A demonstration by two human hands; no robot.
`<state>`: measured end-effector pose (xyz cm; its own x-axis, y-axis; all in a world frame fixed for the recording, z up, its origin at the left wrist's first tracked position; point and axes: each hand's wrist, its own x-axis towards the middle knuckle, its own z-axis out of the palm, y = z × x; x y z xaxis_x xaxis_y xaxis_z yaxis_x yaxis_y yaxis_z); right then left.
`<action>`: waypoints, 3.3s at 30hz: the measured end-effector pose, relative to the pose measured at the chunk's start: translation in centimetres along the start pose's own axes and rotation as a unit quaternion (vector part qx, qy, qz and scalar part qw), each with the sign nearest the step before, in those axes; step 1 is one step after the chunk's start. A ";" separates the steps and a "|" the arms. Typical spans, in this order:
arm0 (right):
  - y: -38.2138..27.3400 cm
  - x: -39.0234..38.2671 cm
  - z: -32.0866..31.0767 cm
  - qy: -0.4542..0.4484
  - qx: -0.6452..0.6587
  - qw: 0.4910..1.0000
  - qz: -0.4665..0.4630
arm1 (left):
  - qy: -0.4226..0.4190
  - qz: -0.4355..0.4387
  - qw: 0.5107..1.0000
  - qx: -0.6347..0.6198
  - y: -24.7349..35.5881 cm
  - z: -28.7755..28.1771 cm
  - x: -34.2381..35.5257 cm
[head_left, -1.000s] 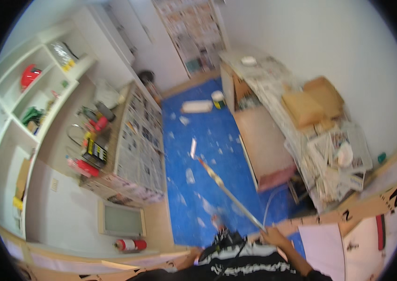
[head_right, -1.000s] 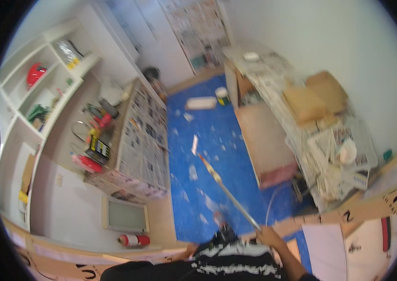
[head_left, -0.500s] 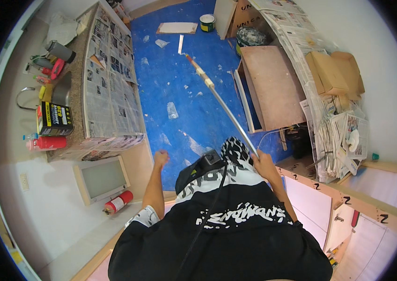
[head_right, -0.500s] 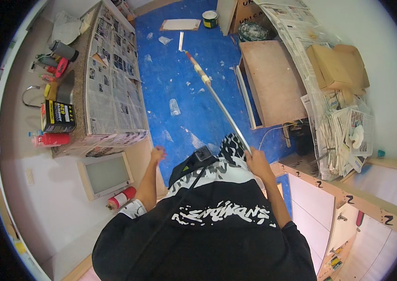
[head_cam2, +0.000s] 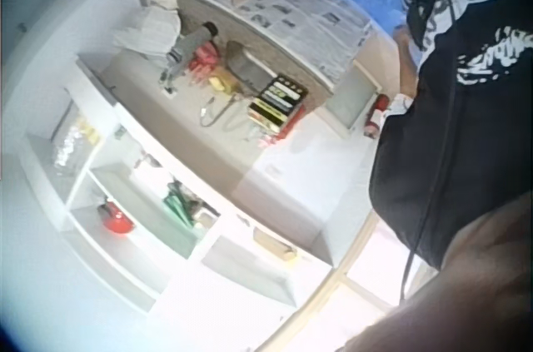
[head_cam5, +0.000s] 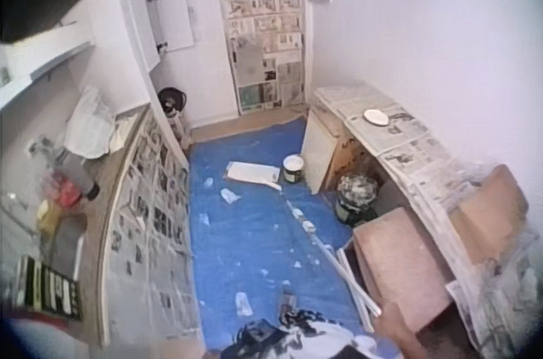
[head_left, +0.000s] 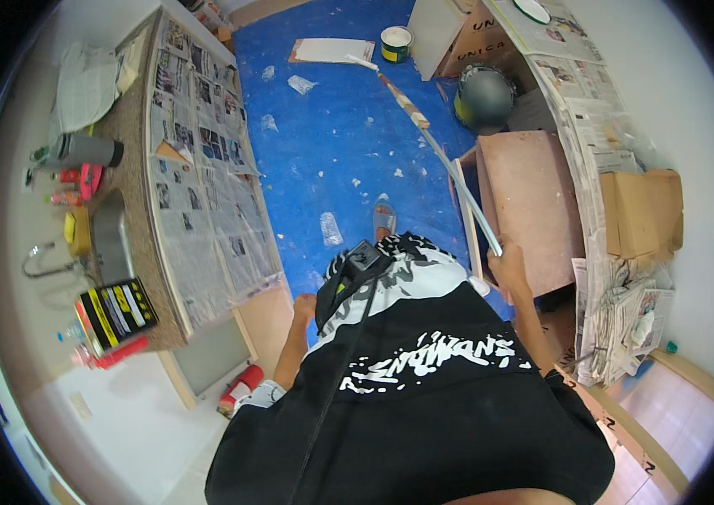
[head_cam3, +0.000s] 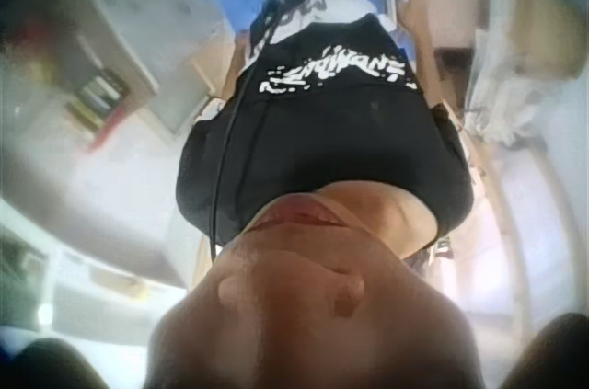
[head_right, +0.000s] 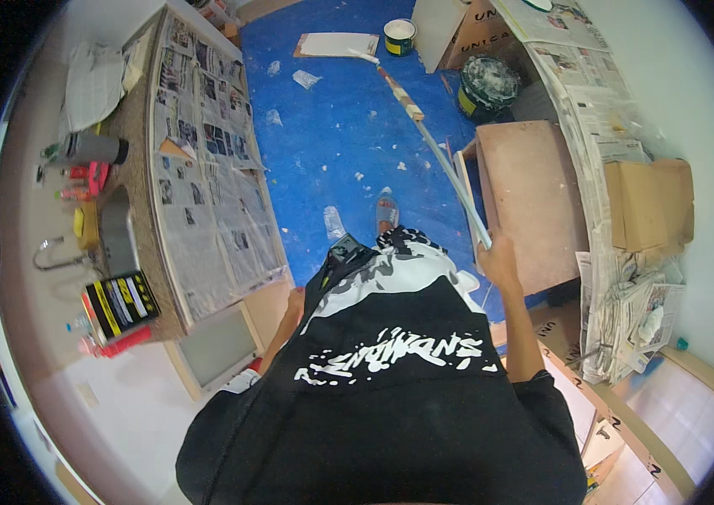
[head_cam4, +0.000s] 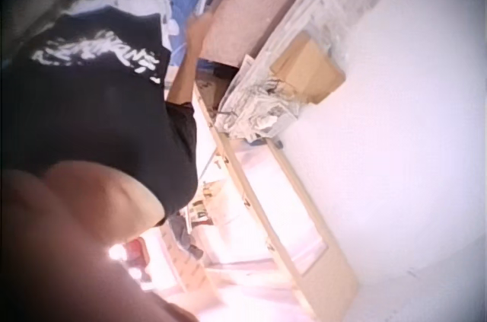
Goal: The person paints the ceiling using a paint roller attached to an extension pole, then places the pole down to work with a paint tray on the floor.
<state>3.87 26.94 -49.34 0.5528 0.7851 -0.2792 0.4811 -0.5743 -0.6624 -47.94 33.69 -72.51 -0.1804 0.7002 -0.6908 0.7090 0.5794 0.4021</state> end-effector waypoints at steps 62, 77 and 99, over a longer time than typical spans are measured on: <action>-24.2 45.3 5.9 0.003 -0.199 0.980 0.019 | -0.162 0.044 0.986 -0.025 46.1 -17.2 42.7; -28.3 38.0 2.9 0.039 -0.113 0.988 0.098 | -0.195 0.006 0.980 -0.051 47.3 -15.9 44.7; -28.9 53.0 -1.5 -0.089 -0.171 0.979 -0.068 | -0.071 -0.057 0.985 -0.146 48.3 -14.5 45.0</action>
<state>20.27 84.85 -43.96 0.3552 0.8706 -0.3403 0.7592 -0.4811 -0.4383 -31.64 99.22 -75.43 -0.1355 0.5706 -0.8100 0.4590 0.7607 0.4591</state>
